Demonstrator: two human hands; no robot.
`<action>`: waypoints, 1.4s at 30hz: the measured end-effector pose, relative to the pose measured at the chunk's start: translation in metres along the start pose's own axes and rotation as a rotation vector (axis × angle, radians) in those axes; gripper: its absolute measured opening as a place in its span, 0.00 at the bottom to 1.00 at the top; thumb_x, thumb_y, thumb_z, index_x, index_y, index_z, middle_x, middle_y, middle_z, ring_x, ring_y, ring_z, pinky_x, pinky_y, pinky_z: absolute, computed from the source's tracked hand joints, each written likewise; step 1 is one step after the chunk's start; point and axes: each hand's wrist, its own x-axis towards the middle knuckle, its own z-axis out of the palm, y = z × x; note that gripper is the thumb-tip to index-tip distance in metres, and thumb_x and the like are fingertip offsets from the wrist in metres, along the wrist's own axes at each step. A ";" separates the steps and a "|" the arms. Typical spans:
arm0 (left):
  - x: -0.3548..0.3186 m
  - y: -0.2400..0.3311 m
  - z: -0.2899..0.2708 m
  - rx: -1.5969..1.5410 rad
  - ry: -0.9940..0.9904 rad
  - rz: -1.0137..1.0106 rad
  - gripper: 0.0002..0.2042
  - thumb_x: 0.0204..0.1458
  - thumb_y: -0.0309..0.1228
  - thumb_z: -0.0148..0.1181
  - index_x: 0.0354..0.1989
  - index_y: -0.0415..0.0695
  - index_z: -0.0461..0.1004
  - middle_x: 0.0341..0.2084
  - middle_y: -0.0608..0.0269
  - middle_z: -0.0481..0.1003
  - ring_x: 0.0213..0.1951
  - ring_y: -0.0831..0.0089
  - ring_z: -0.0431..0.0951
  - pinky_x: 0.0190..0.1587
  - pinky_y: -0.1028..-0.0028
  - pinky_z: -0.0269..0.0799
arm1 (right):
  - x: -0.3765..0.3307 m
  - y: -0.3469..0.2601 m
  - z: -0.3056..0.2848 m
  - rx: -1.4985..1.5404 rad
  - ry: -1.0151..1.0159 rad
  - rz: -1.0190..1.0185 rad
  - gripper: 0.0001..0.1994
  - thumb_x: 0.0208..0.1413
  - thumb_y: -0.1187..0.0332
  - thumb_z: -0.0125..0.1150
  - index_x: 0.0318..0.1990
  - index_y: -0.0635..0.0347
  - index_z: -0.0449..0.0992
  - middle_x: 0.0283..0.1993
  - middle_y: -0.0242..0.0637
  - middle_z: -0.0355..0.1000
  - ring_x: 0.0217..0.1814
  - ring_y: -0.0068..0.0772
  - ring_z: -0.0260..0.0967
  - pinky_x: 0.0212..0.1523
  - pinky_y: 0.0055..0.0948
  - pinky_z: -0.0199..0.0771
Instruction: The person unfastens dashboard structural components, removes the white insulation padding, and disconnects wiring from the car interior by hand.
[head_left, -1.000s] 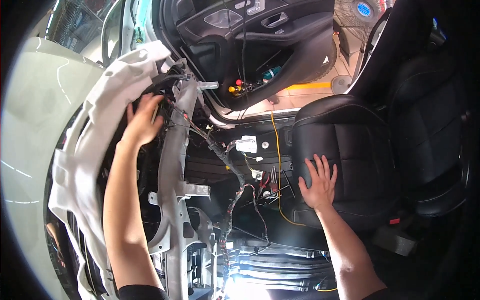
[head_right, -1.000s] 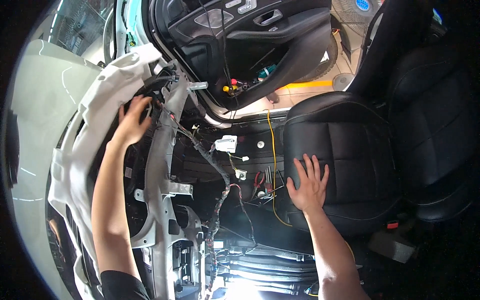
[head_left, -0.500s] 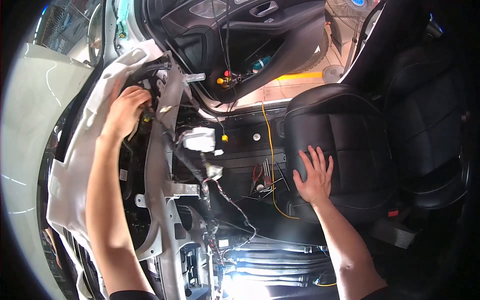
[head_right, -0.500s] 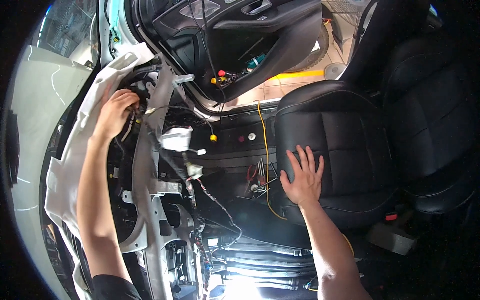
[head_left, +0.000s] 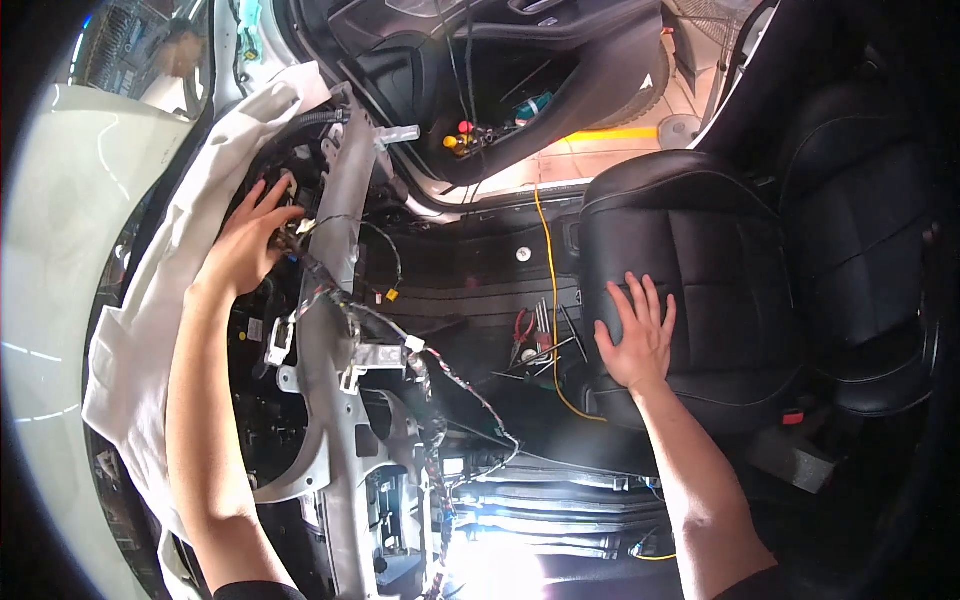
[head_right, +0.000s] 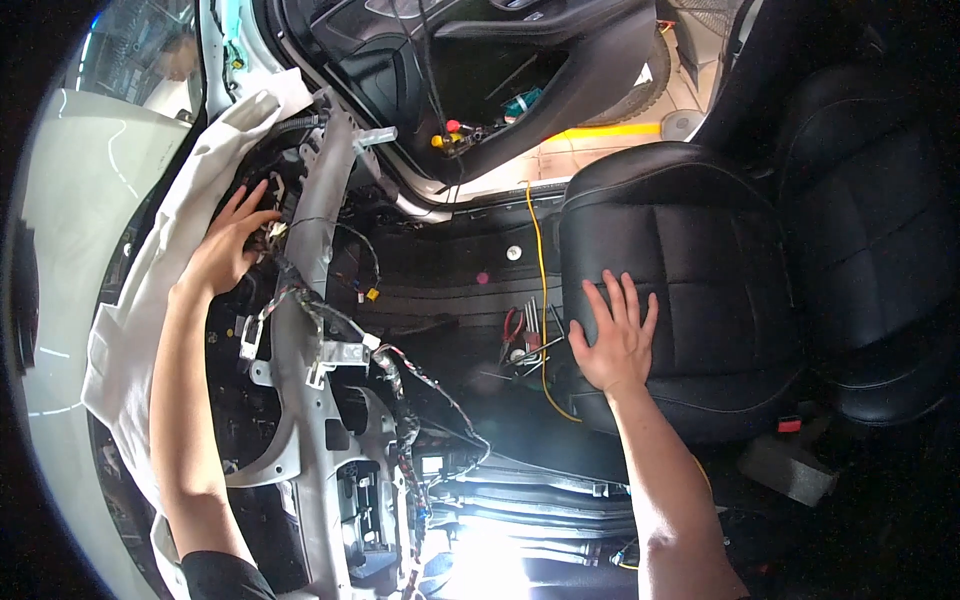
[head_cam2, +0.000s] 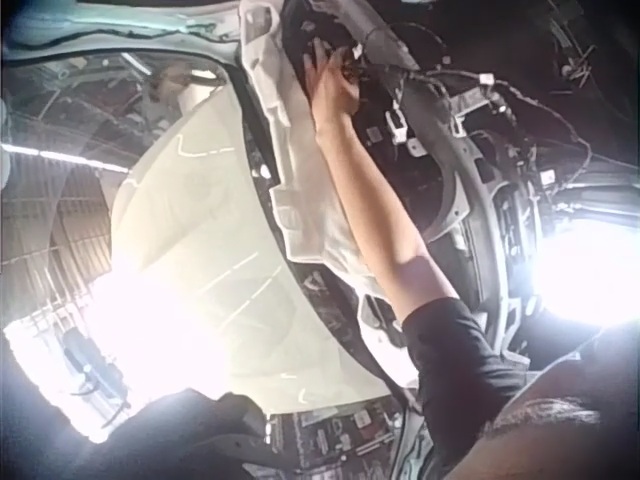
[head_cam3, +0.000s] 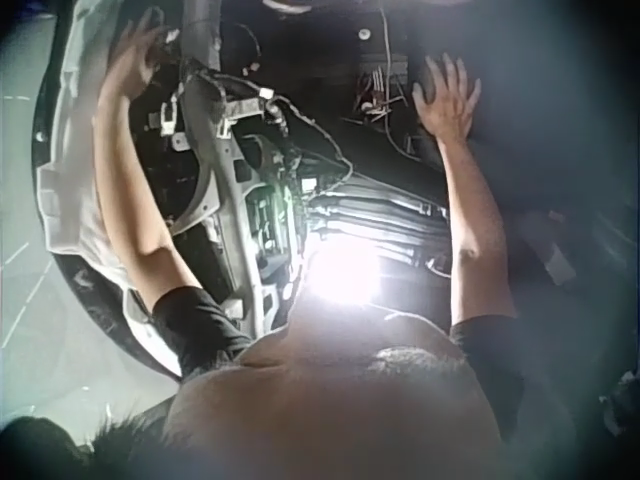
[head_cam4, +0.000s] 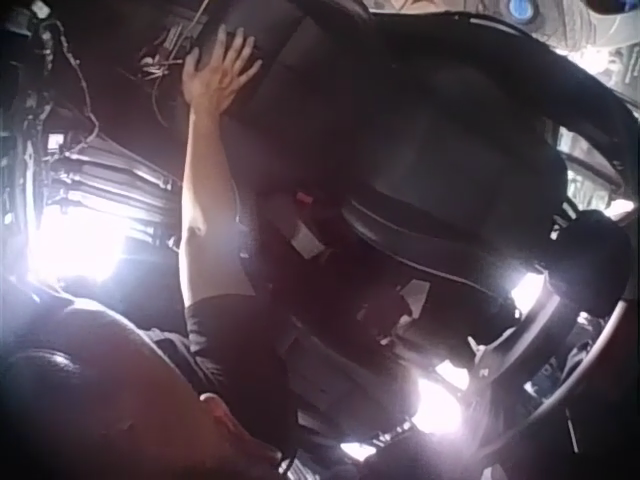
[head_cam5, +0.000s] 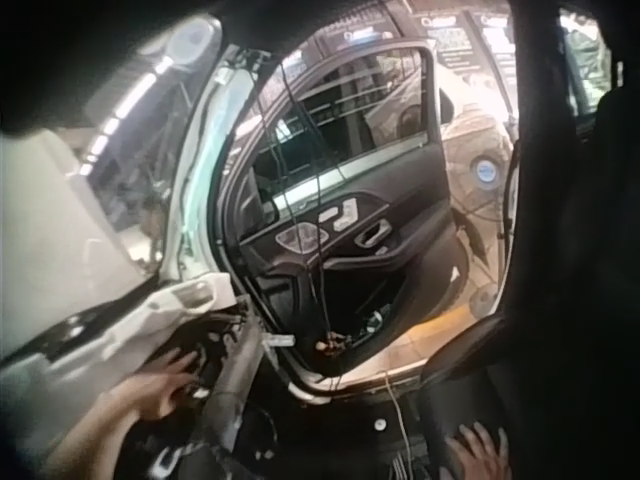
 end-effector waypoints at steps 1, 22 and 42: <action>0.001 0.013 -0.004 0.046 -0.015 -0.007 0.30 0.42 0.16 0.62 0.58 0.49 0.70 0.72 0.61 0.49 0.72 0.52 0.48 0.72 0.60 0.51 | 0.000 -0.001 -0.001 0.014 0.003 0.006 0.29 0.52 0.57 0.61 0.64 0.43 0.67 0.72 0.32 0.54 0.78 0.37 0.42 0.75 0.52 0.33; -0.393 0.288 -0.007 -0.903 0.473 -0.300 0.25 0.47 0.27 0.62 0.58 0.46 0.72 0.57 0.53 0.70 0.56 0.52 0.69 0.58 0.57 0.66 | 0.004 0.030 0.034 -0.192 0.184 -0.317 0.26 0.61 0.50 0.54 0.66 0.40 0.64 0.68 0.31 0.62 0.71 0.39 0.55 0.60 0.57 0.60; -0.797 0.487 0.030 -0.044 1.292 -1.765 0.17 0.60 0.39 0.59 0.44 0.35 0.69 0.39 0.54 0.69 0.42 0.62 0.70 0.42 0.70 0.71 | -0.343 -0.195 0.024 1.509 -1.430 0.740 0.45 0.55 0.34 0.53 0.73 0.49 0.48 0.74 0.49 0.46 0.74 0.44 0.49 0.65 0.58 0.57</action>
